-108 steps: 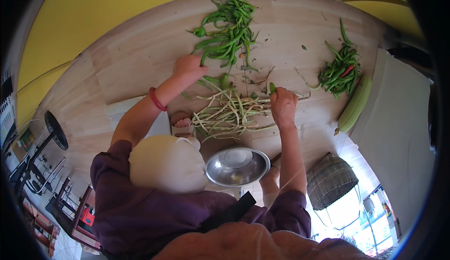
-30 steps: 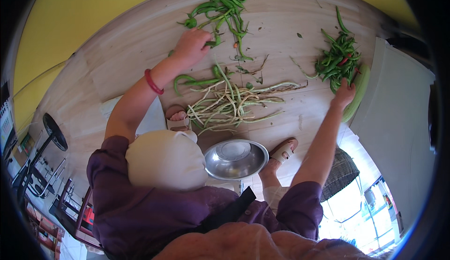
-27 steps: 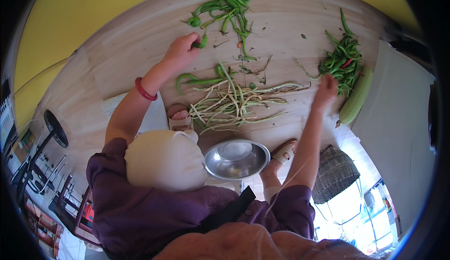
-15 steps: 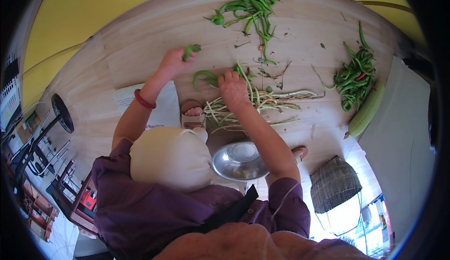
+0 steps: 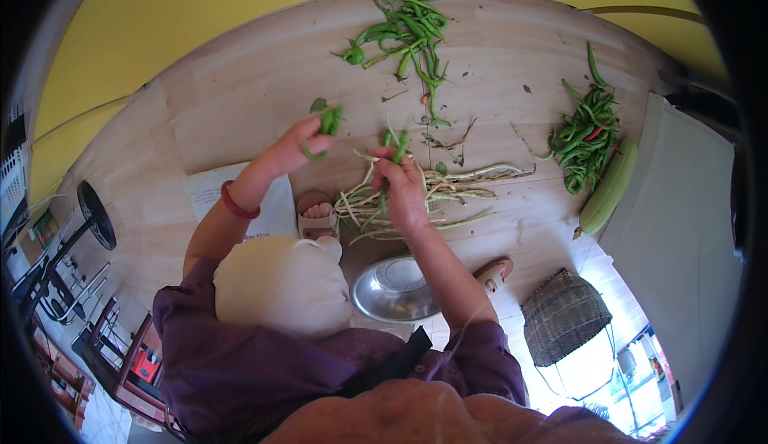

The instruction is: The person picks up green beans from a pile on the floor, removes the ends and strings by hand, and places the cleaned pieces into a metal bowl.

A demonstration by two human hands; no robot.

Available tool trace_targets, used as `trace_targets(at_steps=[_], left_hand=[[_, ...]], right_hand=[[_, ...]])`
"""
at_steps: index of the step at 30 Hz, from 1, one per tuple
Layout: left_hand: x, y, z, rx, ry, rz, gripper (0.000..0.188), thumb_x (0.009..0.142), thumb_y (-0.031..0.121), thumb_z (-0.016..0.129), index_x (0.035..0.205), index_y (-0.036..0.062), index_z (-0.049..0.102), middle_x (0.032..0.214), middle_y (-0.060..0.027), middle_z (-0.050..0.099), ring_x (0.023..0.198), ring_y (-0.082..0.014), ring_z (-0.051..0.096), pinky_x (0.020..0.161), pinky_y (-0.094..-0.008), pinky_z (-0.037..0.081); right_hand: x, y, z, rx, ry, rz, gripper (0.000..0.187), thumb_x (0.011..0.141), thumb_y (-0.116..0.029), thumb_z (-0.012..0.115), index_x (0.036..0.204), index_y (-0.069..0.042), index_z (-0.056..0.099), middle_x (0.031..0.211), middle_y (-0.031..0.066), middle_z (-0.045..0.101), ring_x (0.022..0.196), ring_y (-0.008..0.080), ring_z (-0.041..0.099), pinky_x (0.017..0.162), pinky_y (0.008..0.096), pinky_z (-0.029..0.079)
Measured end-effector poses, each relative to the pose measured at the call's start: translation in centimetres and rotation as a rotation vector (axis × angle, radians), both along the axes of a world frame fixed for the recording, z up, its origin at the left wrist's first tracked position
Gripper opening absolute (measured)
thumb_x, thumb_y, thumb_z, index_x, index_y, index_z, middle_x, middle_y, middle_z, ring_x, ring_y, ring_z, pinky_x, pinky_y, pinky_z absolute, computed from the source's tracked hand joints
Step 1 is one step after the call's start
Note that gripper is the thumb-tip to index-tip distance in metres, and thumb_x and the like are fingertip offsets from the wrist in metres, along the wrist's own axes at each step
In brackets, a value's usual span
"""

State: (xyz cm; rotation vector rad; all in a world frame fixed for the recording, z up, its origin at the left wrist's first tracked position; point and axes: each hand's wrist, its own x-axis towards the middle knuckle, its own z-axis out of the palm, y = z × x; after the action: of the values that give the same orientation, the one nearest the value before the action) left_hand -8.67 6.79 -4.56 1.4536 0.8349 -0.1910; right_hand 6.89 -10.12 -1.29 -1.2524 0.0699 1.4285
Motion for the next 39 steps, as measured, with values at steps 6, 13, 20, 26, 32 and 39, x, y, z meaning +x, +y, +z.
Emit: trace_targets(at_steps=[6,13,20,26,32,39], left_hand=[[5.1,-5.2,3.3,0.334,0.002,-0.37,0.029,0.081,0.024,0.058,0.1,0.0042,0.049,0.086,-0.0174,0.058,0.078,-0.0369,0.056,0.067,-0.0419,0.045],[13.5,3.6,-0.2,1.027,-0.263,-0.369,0.013,0.077,0.01,0.056,0.088,0.0052,0.061,0.089,-0.01,0.059,0.079,-0.0284,0.056,0.068,-0.0384,0.047],[23.6,8.4,-2.3,1.357,0.122,-0.624,0.052,0.072,-0.001,0.054,0.122,0.0096,0.049,0.122,-0.0142,0.046,0.121,-0.0275,0.036,0.096,-0.0405,0.033],[25.6,8.6,-2.8,1.306,0.131,-0.716,0.057,0.072,0.002,0.057,0.126,0.0117,0.044,0.117,-0.0121,0.046,0.117,-0.0267,0.039,0.097,-0.041,0.031],[26.8,8.5,-3.6,1.243,0.175,-0.672,0.043,0.073,0.005,0.058,0.115,0.0115,0.052,0.11,-0.0103,0.05,0.111,-0.0264,0.044,0.095,-0.0428,0.031],[26.3,8.0,-1.5,1.086,0.141,-0.501,0.037,0.074,0.005,0.057,0.111,0.0088,0.055,0.102,-0.0109,0.058,0.102,-0.0269,0.052,0.088,-0.0436,0.038]], right_hand=[[-1.6,1.0,-2.4,-0.093,-0.12,-0.042,0.033,0.084,-0.03,0.063,0.1,-0.003,0.055,0.079,-0.0008,0.056,0.066,0.0073,0.047,0.057,0.0205,0.038],[3.6,-2.4,-1.6,-0.235,-0.117,-0.282,0.021,0.082,-0.024,0.065,0.088,-0.005,0.058,0.077,-0.0008,0.057,0.068,0.0075,0.049,0.062,0.0228,0.04],[3.4,-6.1,-1.5,-0.24,-0.081,-0.305,0.016,0.079,-0.021,0.069,0.083,-0.008,0.058,0.076,-0.002,0.058,0.068,0.007,0.051,0.064,0.0227,0.041],[3.5,-6.7,-1.7,-0.268,-0.052,-0.351,0.017,0.081,-0.02,0.067,0.087,-0.007,0.058,0.078,-0.002,0.057,0.071,0.007,0.049,0.065,0.0229,0.04],[4.9,-6.4,-1.7,-0.261,-0.097,-0.289,0.021,0.08,-0.021,0.067,0.088,-0.005,0.058,0.079,-0.0012,0.057,0.072,0.0079,0.049,0.066,0.0237,0.04],[6.4,-6.0,-2.1,-0.249,-0.166,-0.378,0.018,0.079,-0.021,0.068,0.082,-0.006,0.057,0.069,0.0016,0.057,0.06,0.0095,0.051,0.056,0.023,0.041]])
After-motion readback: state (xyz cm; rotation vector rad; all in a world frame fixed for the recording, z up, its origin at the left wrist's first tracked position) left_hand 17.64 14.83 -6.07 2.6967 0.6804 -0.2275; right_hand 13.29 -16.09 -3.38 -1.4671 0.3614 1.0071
